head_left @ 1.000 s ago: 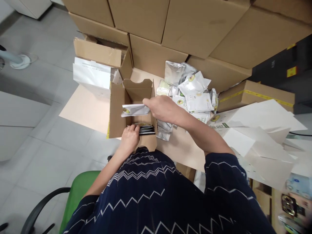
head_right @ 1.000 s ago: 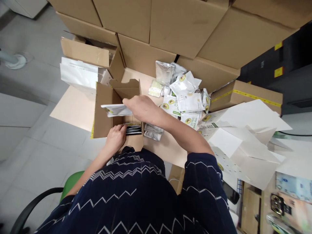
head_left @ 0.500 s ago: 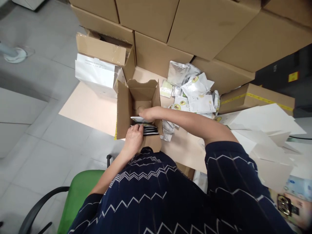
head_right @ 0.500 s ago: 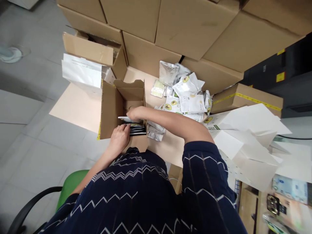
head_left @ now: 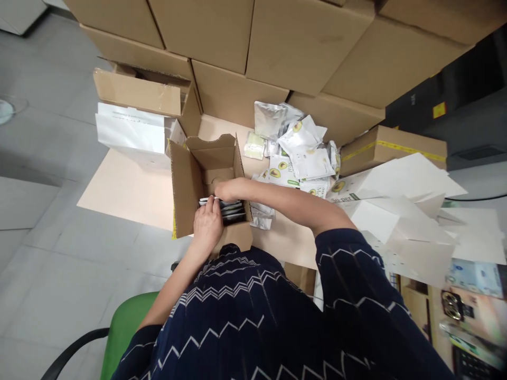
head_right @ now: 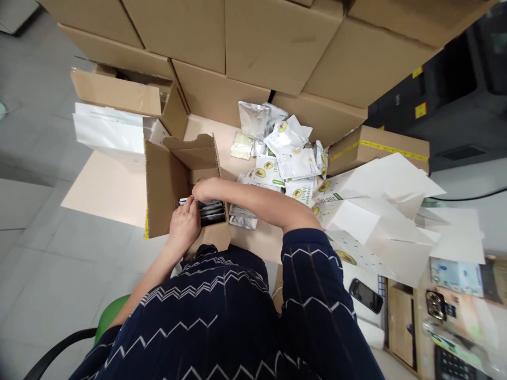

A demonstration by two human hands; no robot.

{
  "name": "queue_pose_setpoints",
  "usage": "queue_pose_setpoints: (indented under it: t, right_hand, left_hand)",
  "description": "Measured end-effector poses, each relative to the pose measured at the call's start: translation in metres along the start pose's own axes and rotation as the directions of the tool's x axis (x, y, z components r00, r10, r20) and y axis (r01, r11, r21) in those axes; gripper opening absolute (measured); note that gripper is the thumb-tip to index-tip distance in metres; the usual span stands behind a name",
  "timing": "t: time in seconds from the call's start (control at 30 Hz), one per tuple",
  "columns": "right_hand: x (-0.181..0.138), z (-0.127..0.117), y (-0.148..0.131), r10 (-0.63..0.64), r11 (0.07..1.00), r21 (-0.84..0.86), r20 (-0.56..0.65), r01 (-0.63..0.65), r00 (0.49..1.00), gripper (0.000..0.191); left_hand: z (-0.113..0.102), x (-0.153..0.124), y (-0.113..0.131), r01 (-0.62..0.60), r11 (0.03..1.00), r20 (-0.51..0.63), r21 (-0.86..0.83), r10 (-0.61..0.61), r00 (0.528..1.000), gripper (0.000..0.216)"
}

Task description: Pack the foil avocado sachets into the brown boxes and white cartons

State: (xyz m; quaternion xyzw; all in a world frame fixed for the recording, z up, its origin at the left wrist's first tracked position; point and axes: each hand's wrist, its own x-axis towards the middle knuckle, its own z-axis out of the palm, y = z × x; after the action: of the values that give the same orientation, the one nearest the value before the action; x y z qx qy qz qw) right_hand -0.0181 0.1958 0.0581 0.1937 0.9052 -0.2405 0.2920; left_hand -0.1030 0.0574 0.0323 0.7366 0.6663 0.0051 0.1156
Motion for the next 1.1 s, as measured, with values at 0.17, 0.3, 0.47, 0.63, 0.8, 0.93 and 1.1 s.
queue_pose_setpoints:
  t: [0.17, 0.3, 0.47, 0.63, 0.8, 0.93, 1.1]
  right_hand:
    - [-0.035, -0.013, -0.007, 0.028, 0.998, 0.063, -0.093, -0.022, 0.995, 0.021]
    - [-0.083, -0.006, 0.022, 0.100, 0.882, 0.414, -0.635, 0.227, 0.766, 0.029]
    - [-0.130, 0.051, 0.124, 0.818, 0.574, 0.792, -0.546, -0.209, 0.180, 0.056]
    - [-0.128, 0.130, 0.196, 0.998, 0.008, 0.756, -0.048, -0.654, -0.043, 0.098]
    - [-0.109, 0.154, 0.198, 1.000, -0.015, 0.682, 0.009, -0.731, -0.011, 0.073]
    - [-0.110, 0.143, 0.190, 1.000, 0.018, 0.643, -0.028, -0.766, 0.001, 0.060]
    - [-0.165, 0.098, 0.159, 0.971, 0.179, 0.712, -0.240, -0.679, 0.005, 0.042]
  left_hand:
    - [0.000, 0.003, -0.002, -0.010, 0.999, -0.004, 0.044, 0.010, 1.000, 0.048]
    - [0.001, 0.003, -0.005, -0.012, 0.998, 0.008, 0.056, 0.012, 1.000, 0.046]
    - [0.003, 0.000, -0.004, -0.021, 0.998, 0.002, 0.058, 0.021, 1.000, 0.049]
    - [0.002, -0.002, -0.001, -0.019, 0.995, 0.013, 0.094, 0.017, 1.000, 0.050]
    - [-0.001, -0.002, 0.001, -0.013, 0.992, 0.027, 0.124, 0.010, 1.000, 0.049]
    - [-0.003, -0.002, 0.002, 0.003, 0.991, 0.044, 0.131, -0.009, 0.999, 0.049]
    - [-0.002, -0.003, 0.003, -0.002, 0.992, 0.032, 0.126, -0.002, 0.999, 0.049]
